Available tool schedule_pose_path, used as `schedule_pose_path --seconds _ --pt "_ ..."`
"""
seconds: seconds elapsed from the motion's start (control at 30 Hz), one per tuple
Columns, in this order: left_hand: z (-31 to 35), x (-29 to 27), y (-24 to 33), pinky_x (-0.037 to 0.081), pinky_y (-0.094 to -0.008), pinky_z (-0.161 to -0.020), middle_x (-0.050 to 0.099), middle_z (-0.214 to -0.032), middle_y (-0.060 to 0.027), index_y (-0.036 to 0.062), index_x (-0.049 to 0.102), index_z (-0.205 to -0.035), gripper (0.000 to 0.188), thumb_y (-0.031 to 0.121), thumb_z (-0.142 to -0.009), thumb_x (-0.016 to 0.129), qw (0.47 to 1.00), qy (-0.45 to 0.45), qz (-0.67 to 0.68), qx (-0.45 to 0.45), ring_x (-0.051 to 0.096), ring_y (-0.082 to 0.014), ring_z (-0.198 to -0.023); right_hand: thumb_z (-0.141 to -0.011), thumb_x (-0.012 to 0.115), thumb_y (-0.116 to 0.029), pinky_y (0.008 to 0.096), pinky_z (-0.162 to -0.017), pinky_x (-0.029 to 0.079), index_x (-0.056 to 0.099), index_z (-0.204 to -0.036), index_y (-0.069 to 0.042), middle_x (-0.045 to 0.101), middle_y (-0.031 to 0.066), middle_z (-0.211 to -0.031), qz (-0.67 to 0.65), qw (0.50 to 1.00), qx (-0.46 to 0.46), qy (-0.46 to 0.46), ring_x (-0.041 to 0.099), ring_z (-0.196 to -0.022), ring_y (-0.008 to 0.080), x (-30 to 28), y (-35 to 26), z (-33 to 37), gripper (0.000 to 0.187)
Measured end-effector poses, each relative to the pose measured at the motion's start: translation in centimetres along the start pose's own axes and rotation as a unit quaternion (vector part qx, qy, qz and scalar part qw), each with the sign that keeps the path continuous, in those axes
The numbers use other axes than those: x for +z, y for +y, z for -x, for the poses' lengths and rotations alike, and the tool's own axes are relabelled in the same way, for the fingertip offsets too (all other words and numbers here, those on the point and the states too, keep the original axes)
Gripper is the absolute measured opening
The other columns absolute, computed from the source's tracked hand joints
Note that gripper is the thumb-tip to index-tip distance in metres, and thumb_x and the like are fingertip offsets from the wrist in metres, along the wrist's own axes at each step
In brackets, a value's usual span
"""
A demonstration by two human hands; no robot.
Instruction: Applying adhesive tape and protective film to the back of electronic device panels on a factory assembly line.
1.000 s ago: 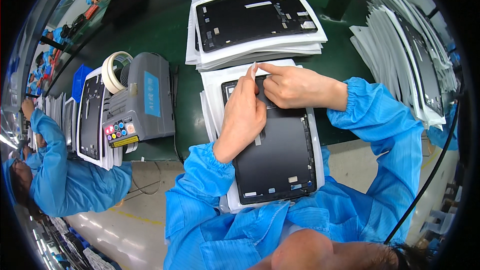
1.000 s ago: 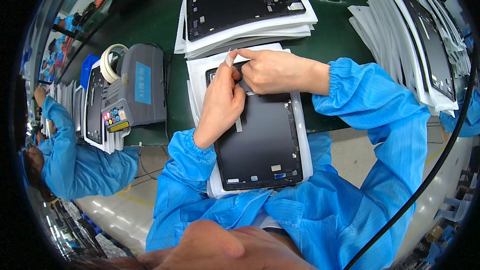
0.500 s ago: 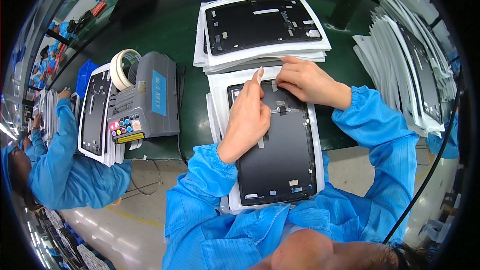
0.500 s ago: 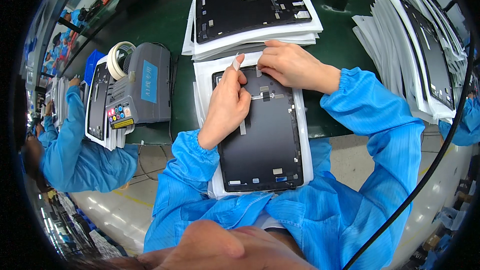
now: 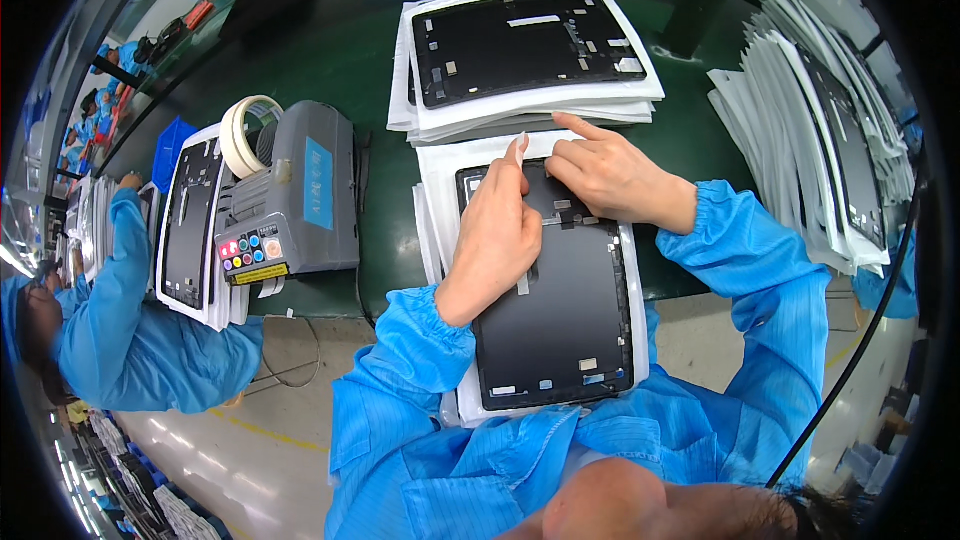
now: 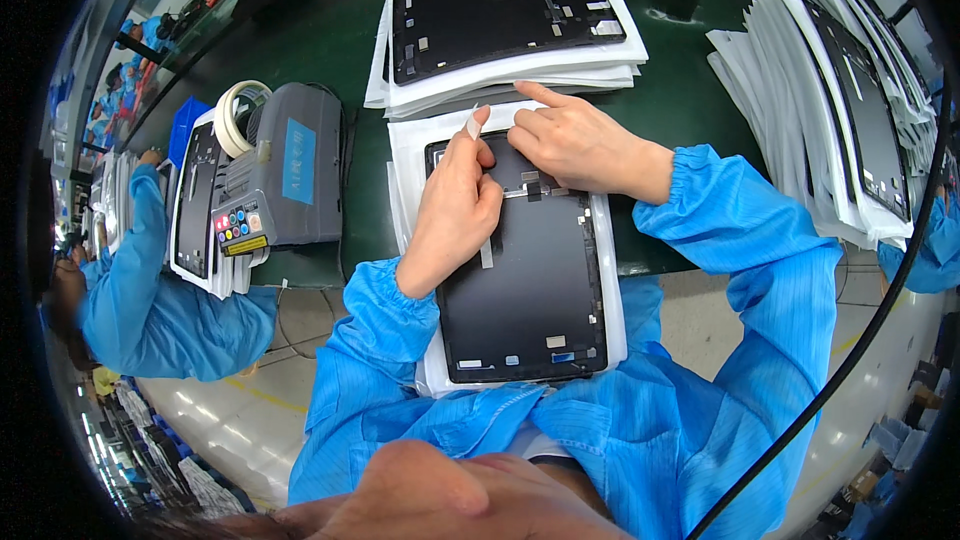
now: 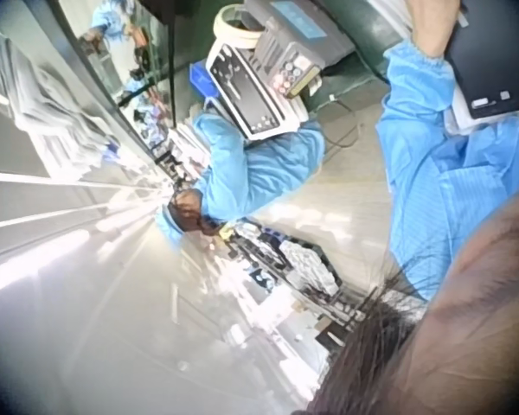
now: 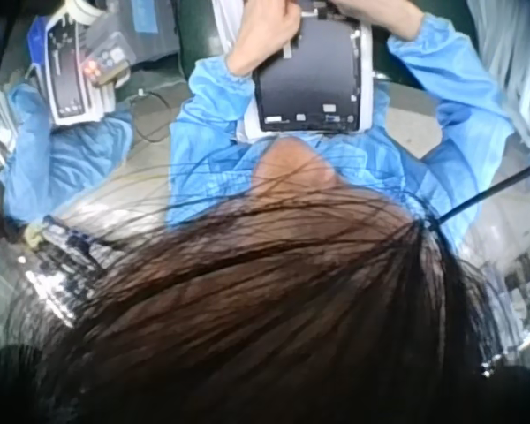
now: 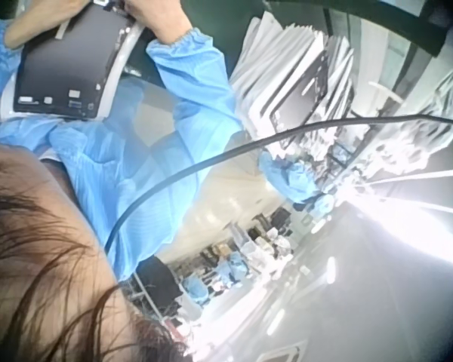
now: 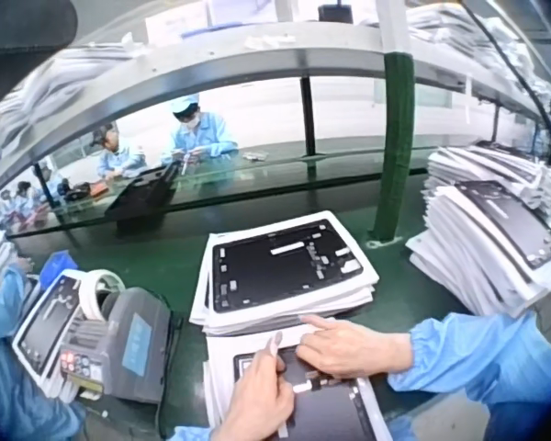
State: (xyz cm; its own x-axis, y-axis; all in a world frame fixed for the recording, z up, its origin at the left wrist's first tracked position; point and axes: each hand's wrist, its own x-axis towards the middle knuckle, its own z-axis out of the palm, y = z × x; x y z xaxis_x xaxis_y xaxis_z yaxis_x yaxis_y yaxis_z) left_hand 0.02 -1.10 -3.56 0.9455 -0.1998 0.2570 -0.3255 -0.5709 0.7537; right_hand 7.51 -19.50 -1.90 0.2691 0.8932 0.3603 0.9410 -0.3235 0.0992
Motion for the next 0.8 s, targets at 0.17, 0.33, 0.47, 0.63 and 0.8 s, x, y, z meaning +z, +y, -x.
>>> schedule_pose_path --seconds 0.17,0.33,0.47,0.63,0.8 --pt "0.0 -0.1 0.0 0.047 -0.0433 -0.076 0.052 -0.095 -0.0195 -0.0069 0.034 -0.138 0.066 -0.009 -0.074 0.049 1.000 -0.003 0.002 -0.012 0.056 -0.0347 -0.084 -0.069 0.064 0.003 0.0468 -0.111 0.036 0.057 -0.082 -0.001 0.056 0.0095 -0.074 -0.075 0.995 0.058 0.032 0.062 -0.074 0.0254 0.6 0.4 0.2 0.016" --pt "0.0 -0.1 0.1 0.047 -0.0431 -0.076 0.051 -0.094 -0.0194 -0.0071 0.033 -0.139 0.067 -0.009 -0.074 0.049 1.000 -0.005 0.001 -0.012 0.056 -0.0345 -0.084 -0.077 0.066 0.000 0.0478 -0.111 0.035 0.059 -0.087 -0.003 0.062 0.0079 -0.077 -0.135 0.984 0.112 0.036 0.063 -0.074 0.0256 0.2 0.7 0.7 0.012" --pt "0.0 -0.1 0.2 0.047 -0.0427 -0.076 0.051 -0.095 -0.0192 -0.0073 0.034 -0.139 0.066 -0.008 -0.074 0.048 1.000 -0.011 0.004 -0.026 0.055 -0.0342 -0.085 -0.080 0.067 -0.004 0.0474 -0.111 0.035 0.062 -0.090 -0.004 0.065 0.0073 -0.081 -0.143 0.982 0.123 0.024 0.064 -0.074 0.0255 -0.2 0.5 1.2 0.011" --pt "0.1 0.4 -0.4 0.047 -0.0360 -0.069 0.048 -0.088 -0.0116 0.0025 0.035 -0.143 0.068 -0.009 -0.078 0.047 1.000 0.017 -0.006 -0.005 0.051 -0.0234 -0.073 -0.079 0.067 -0.005 0.0469 -0.110 0.036 0.064 -0.087 -0.005 0.062 0.0069 -0.076 -0.098 0.986 0.115 0.077 0.064 -0.072 0.0239 0.3 -0.5 0.9 0.008" --pt "0.2 0.2 -0.3 0.046 -0.0354 -0.069 0.048 -0.088 -0.0109 0.0019 0.036 -0.142 0.065 -0.009 -0.079 0.047 1.000 0.011 -0.005 -0.013 0.050 -0.0224 -0.072 -0.077 0.066 -0.003 0.0468 -0.109 0.037 0.064 -0.084 -0.004 0.060 0.0068 -0.074 -0.057 0.990 0.119 0.058 0.064 -0.072 0.0224 0.9 -0.6 0.5 0.007"
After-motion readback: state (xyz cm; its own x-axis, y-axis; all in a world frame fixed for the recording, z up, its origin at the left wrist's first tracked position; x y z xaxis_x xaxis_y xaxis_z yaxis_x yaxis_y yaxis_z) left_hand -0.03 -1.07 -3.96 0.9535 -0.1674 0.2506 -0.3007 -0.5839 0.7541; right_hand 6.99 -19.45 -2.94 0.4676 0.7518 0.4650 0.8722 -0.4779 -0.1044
